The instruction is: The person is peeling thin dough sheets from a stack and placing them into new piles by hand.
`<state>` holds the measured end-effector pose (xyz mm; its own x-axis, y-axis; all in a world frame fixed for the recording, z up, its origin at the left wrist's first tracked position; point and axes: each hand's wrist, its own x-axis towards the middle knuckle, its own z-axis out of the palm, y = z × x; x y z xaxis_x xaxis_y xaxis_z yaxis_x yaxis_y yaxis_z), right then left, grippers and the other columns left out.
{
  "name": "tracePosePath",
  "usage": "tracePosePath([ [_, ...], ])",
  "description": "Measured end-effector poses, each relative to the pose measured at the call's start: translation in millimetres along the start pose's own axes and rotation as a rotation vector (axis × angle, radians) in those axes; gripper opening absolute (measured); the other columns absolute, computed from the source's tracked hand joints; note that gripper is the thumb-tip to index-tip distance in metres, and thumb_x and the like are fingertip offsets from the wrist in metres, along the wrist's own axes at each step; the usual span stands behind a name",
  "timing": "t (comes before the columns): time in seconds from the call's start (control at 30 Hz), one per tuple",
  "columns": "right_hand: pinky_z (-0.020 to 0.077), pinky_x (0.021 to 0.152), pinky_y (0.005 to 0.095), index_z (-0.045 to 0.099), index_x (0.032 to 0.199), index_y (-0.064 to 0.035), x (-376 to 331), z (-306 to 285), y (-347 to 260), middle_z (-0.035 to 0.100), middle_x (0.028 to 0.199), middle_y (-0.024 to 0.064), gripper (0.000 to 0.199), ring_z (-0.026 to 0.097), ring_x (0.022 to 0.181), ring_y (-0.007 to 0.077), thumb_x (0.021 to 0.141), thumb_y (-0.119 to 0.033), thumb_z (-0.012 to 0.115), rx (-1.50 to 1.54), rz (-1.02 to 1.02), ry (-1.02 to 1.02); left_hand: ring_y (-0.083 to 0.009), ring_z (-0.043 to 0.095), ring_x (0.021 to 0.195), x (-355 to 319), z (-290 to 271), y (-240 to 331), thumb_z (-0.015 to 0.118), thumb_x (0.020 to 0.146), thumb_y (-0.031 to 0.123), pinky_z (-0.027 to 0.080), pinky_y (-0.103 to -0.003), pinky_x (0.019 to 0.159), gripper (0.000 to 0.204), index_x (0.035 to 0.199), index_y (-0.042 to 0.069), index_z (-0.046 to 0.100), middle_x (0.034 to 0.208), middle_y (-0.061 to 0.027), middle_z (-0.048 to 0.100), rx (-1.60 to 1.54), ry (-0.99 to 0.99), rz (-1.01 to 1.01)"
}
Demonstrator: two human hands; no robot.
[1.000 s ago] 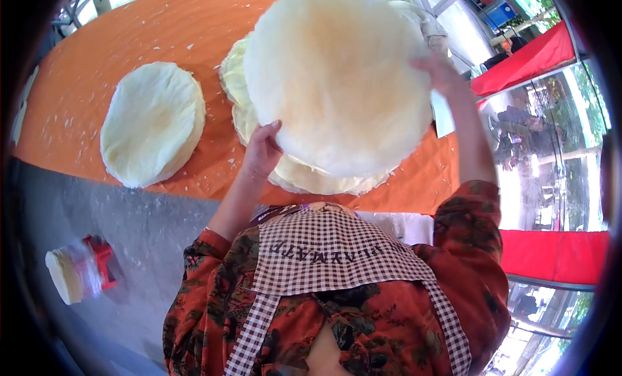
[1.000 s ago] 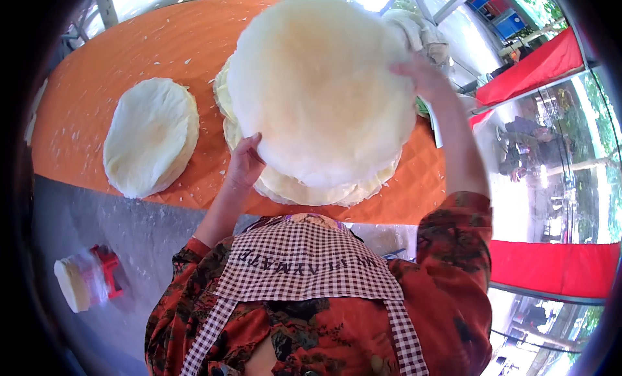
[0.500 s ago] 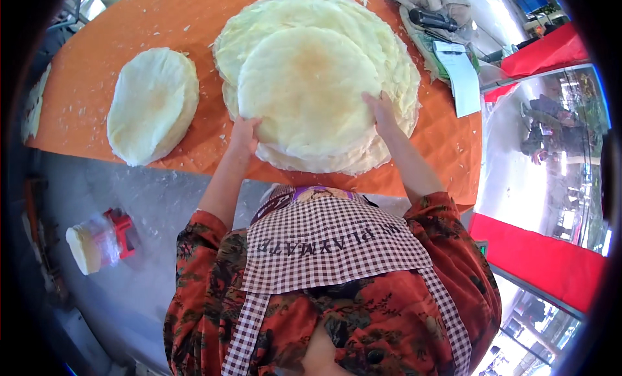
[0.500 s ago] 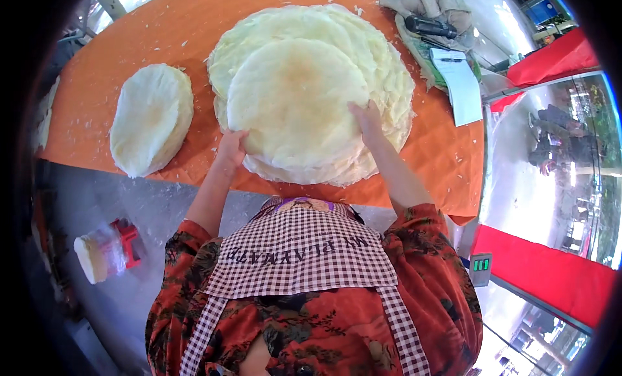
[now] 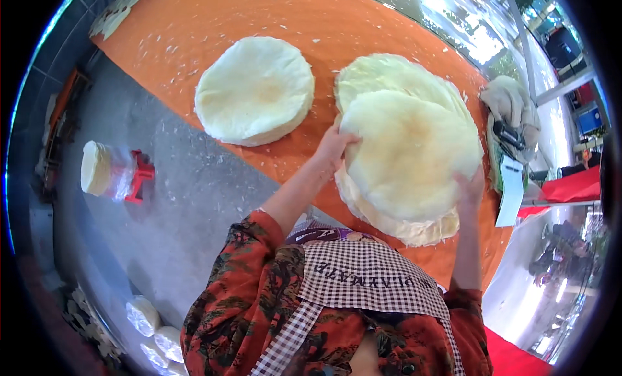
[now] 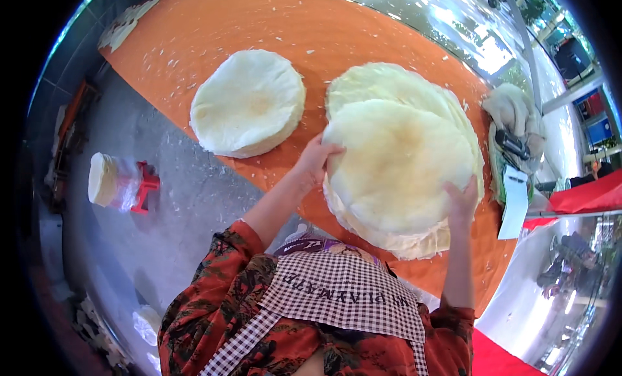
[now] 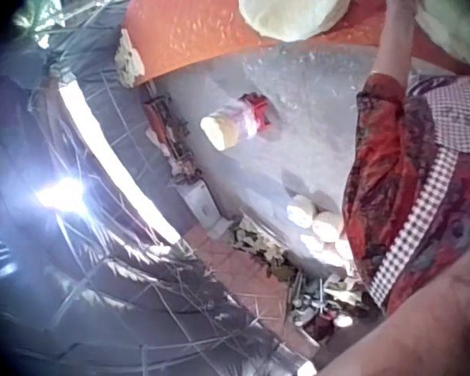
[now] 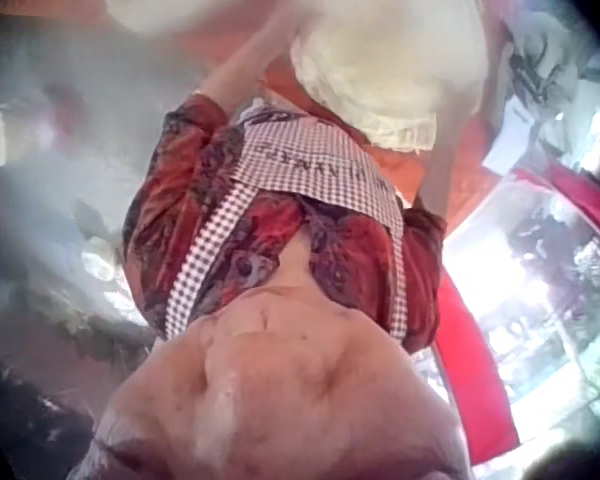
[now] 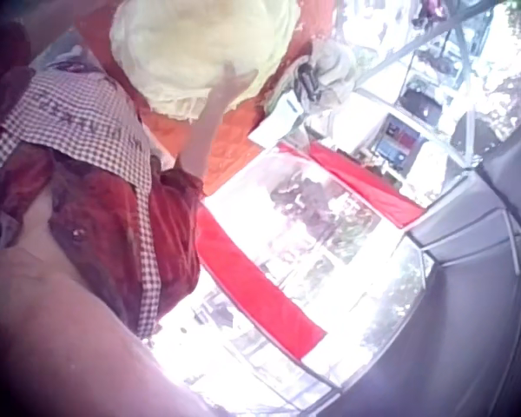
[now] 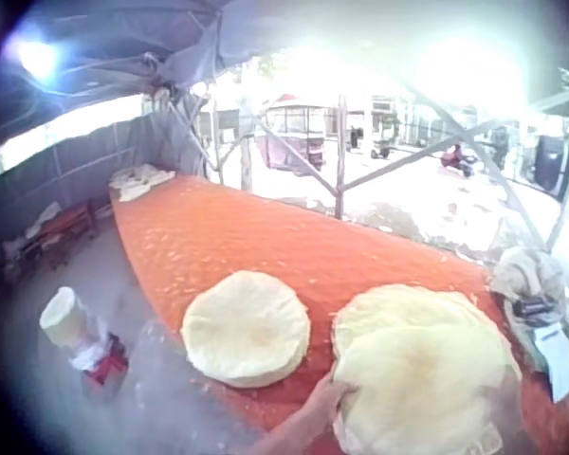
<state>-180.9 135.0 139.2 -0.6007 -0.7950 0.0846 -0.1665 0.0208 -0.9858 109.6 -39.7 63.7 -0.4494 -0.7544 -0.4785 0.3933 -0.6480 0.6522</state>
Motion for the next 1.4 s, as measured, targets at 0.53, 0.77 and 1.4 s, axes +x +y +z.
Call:
tracePosePath([
  [0.53,0.0508,0.082,0.0370,0.047,0.116,0.0009,139,441,-4,0.058,0.109,0.0109,0.053,0.059,0.096,0.0224,0.069,-0.002,0.072,0.416,0.116,-0.685,-0.0174,0.060,0.068,-43,-304,242,0.064,0.072,0.005,0.045,-0.027,0.050,0.036,0.107,0.005,0.060,0.087,-0.0074,0.063,0.245,0.450,0.538],
  [0.77,0.0511,0.079,0.0371,0.045,0.122,-0.0013,127,449,76,0.055,0.116,0.0138,0.062,0.059,0.098,0.0239,0.067,-0.004,0.074,-0.064,0.251,-0.425,-0.0206,0.057,0.096,-35,-297,182,0.062,0.071,-0.007,0.048,-0.032,0.073,0.053,0.120,0.004,0.047,0.108,-0.0084,0.057,0.156,0.502,0.513],
  [1.4,0.0351,0.099,0.0458,0.051,0.121,-0.0073,-15,124,79,0.051,0.126,0.0140,0.052,0.045,0.120,0.0313,0.077,-0.027,0.069,-0.954,-0.546,-0.196,-0.0157,0.059,0.093,-72,-111,29,0.052,0.090,-0.001,0.048,-0.027,0.083,0.019,0.109,-0.002,0.055,0.104,-0.0096,0.060,0.597,-0.086,0.423],
])
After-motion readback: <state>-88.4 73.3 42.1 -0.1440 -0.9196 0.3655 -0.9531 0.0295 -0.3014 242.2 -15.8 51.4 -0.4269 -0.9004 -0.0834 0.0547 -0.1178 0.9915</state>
